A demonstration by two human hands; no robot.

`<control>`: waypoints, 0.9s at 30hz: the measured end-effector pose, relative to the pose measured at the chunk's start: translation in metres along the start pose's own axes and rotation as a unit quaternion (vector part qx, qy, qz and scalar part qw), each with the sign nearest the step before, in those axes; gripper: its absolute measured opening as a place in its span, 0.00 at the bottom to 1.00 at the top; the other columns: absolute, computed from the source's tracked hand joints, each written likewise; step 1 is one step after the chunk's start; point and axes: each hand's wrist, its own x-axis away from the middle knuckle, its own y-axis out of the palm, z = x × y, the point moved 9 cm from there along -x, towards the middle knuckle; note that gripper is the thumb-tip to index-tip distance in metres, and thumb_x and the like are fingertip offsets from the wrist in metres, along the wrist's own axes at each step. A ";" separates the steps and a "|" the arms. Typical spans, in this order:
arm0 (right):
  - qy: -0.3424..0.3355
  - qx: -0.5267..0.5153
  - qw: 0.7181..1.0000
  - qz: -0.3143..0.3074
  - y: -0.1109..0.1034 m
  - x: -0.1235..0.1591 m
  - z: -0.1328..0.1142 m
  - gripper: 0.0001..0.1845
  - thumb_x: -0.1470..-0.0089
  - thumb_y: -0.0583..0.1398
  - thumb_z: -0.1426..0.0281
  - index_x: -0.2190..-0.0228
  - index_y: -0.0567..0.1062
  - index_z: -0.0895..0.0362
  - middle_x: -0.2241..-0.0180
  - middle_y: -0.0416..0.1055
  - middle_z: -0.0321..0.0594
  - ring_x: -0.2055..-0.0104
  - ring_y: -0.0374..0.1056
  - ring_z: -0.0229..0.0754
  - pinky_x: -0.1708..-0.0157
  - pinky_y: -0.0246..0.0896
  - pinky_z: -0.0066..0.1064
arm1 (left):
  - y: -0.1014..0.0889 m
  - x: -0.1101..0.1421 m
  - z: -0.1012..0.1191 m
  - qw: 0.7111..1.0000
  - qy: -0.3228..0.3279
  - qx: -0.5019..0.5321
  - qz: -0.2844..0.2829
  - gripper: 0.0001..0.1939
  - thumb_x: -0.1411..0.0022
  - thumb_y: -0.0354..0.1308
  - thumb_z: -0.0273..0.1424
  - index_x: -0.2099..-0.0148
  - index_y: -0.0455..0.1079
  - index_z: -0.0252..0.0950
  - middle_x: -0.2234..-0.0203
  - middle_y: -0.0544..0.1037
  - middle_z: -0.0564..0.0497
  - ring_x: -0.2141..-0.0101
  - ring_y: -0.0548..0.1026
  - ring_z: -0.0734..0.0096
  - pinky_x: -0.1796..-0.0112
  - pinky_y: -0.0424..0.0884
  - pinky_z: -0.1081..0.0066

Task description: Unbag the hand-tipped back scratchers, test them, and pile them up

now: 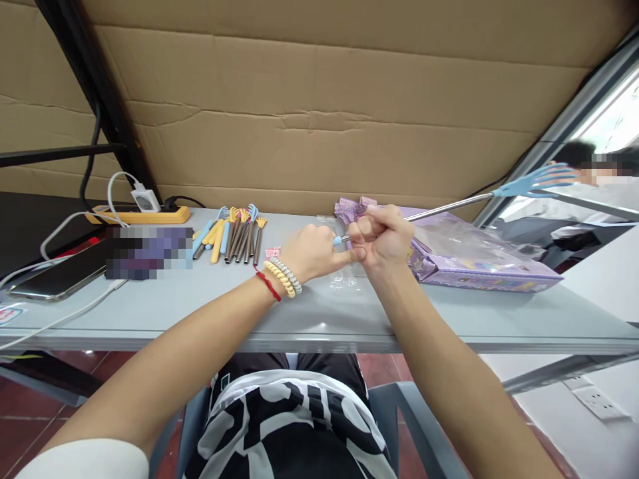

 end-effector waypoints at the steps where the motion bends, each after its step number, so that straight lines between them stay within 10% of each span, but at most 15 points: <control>1: -0.004 -0.003 1.000 0.013 -0.004 -0.002 -0.003 0.33 0.68 0.63 0.77 0.86 0.38 0.57 0.90 0.34 0.25 0.90 0.38 0.26 0.90 0.39 0.24 | -0.001 0.000 -0.001 1.000 -0.011 0.002 -0.003 0.33 0.47 0.47 0.61 0.78 0.69 0.36 0.82 0.70 0.44 0.76 0.72 0.61 0.76 0.53 0.68; 9: 0.004 -0.053 0.998 0.015 -0.016 -0.013 -0.020 0.29 0.63 0.59 0.72 0.85 0.38 0.57 0.89 0.32 0.26 0.89 0.34 0.27 0.90 0.37 0.25 | 0.000 0.005 -0.003 0.977 0.018 0.124 -0.171 0.30 0.53 0.52 0.62 0.82 0.61 0.38 0.86 0.62 0.52 0.79 0.64 0.69 0.76 0.53 0.68; 13: -0.081 -0.099 0.989 0.079 -0.048 -0.021 -0.050 0.24 0.58 0.55 0.71 0.83 0.39 0.56 0.88 0.33 0.26 0.88 0.32 0.28 0.89 0.35 0.24 | -0.003 0.014 -0.065 0.944 -0.107 0.172 -0.261 0.26 0.55 0.58 0.56 0.83 0.59 0.39 0.87 0.59 0.53 0.83 0.59 0.72 0.78 0.53 0.67; 19: -0.035 -0.080 0.993 0.078 -0.060 -0.030 -0.038 0.21 0.58 0.54 0.72 0.85 0.43 0.55 0.88 0.35 0.27 0.88 0.34 0.30 0.89 0.36 0.25 | -0.048 0.007 -0.185 0.892 -0.314 0.323 0.052 0.06 0.46 0.49 0.30 0.73 0.63 0.36 0.83 0.65 0.52 0.81 0.64 0.74 0.74 0.64 0.70; 27: 0.052 -0.038 0.998 0.020 -0.038 -0.024 -0.005 0.21 0.59 0.56 0.72 0.88 0.47 0.56 0.90 0.37 0.26 0.88 0.37 0.29 0.89 0.38 0.24 | -0.054 0.012 -0.209 0.933 -0.348 -0.025 0.091 0.07 0.52 0.59 0.32 0.71 0.70 0.33 0.68 0.76 0.36 0.56 0.72 0.48 0.55 0.66 0.59</control>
